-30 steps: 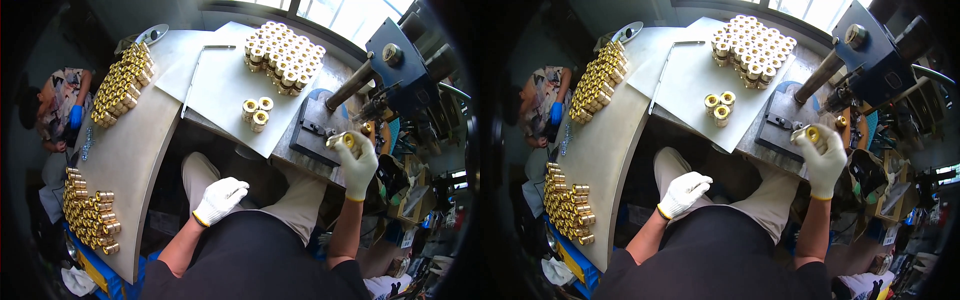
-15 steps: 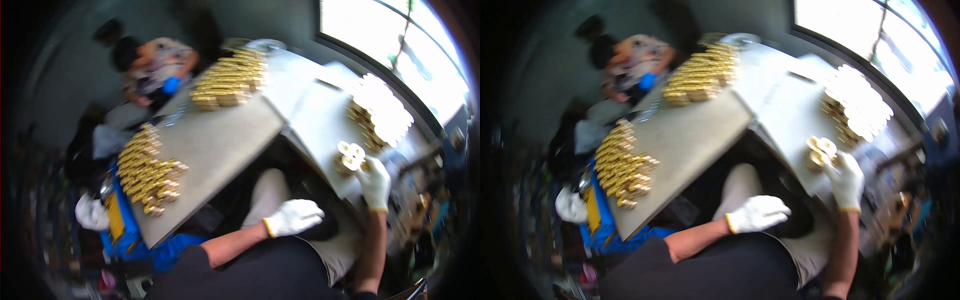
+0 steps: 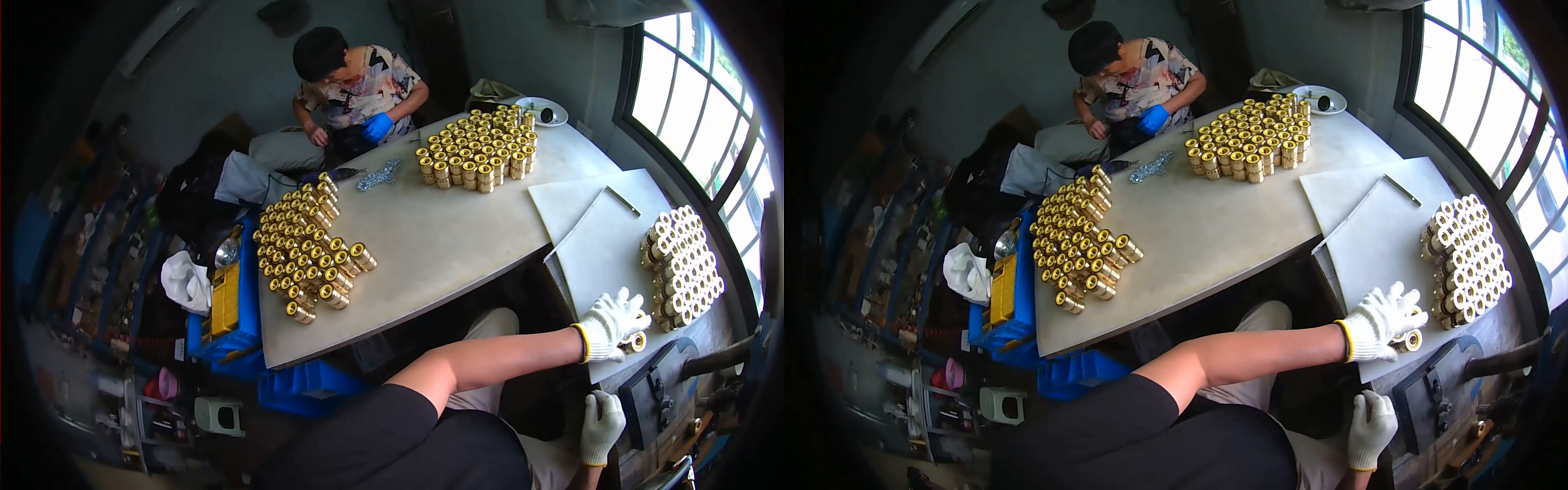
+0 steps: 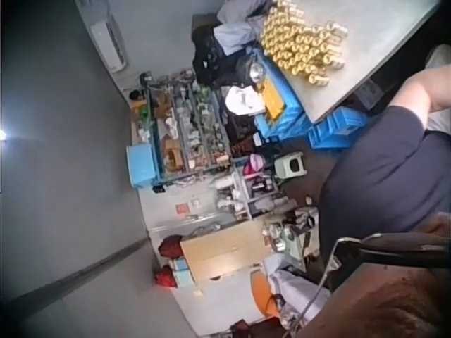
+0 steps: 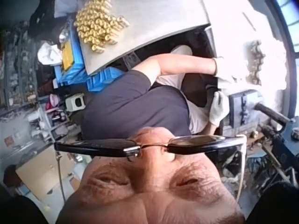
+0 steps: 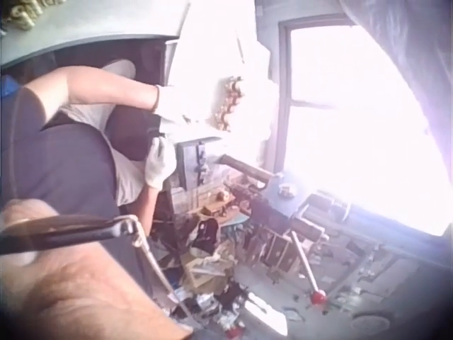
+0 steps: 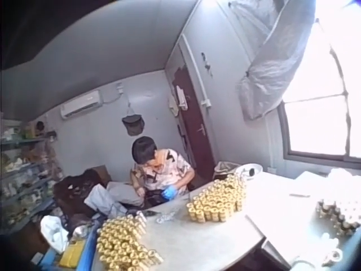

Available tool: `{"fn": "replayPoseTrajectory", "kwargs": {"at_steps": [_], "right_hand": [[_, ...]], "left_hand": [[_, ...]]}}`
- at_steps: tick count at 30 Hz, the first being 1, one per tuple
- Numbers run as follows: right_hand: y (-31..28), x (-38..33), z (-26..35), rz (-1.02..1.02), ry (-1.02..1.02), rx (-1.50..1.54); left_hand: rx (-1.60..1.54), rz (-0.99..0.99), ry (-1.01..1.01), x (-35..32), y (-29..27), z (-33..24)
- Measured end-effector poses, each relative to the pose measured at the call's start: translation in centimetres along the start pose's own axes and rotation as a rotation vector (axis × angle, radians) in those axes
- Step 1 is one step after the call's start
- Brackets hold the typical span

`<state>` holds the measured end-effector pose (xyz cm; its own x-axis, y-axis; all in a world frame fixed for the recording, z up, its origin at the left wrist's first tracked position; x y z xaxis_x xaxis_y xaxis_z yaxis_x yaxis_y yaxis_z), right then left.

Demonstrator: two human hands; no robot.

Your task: Operate a manual hand press to assemble small brass components.

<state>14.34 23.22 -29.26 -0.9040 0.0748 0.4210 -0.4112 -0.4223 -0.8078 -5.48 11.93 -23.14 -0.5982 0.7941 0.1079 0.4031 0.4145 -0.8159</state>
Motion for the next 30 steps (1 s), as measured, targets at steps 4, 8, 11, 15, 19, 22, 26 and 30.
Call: {"fn": "replayPoseTrajectory", "kwargs": {"at_steps": [4, 8, 11, 15, 19, 22, 26, 30], "right_hand": [[-0.6, -0.7, -0.8, 0.023, 0.057, -0.006], [-0.9, -0.8, -0.8, -0.012, 0.019, -0.024], [0.1, -0.6, -0.8, -0.028, 0.040, -0.070], [0.2, -0.7, -0.3, -0.070, 0.034, -0.102], [-0.4, -0.8, -0.1, -0.087, 0.047, -0.083], [-0.5, -0.5, 0.1, -0.089, 0.044, -0.073], [-0.5, -0.3, 0.2, -0.097, 0.050, -0.065], [-0.3, -0.4, 0.0, -0.120, 0.053, -0.092]], "left_hand": [[0.117, -0.251, 0.154, 1.9, 3.4, 0.1], [0.110, -0.273, 0.144, 2.0, 3.6, -0.4], [0.154, -0.251, 0.148, 1.7, 3.3, 0.0], [0.088, -0.301, 0.206, 0.3, 2.1, 0.1], [0.059, -0.436, 0.231, -3.6, -1.1, 0.8], [0.118, -0.472, 0.186, -7.2, -5.4, 2.6], [0.295, -0.483, -0.051, -10.1, -10.3, 9.1], [0.456, -0.430, -0.373, -9.7, -15.2, 17.2]]}}
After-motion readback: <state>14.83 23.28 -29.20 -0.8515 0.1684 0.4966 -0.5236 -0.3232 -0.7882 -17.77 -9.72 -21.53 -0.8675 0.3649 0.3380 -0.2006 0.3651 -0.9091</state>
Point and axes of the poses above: each hand's wrist, its own x-axis towards the middle knuckle, its own y-axis out of the palm, z = x × y, the point moved 3 cm from there along x, towards the middle knuckle, and after that the axes turned 12 degrees about -x, right-handed, at the moved point
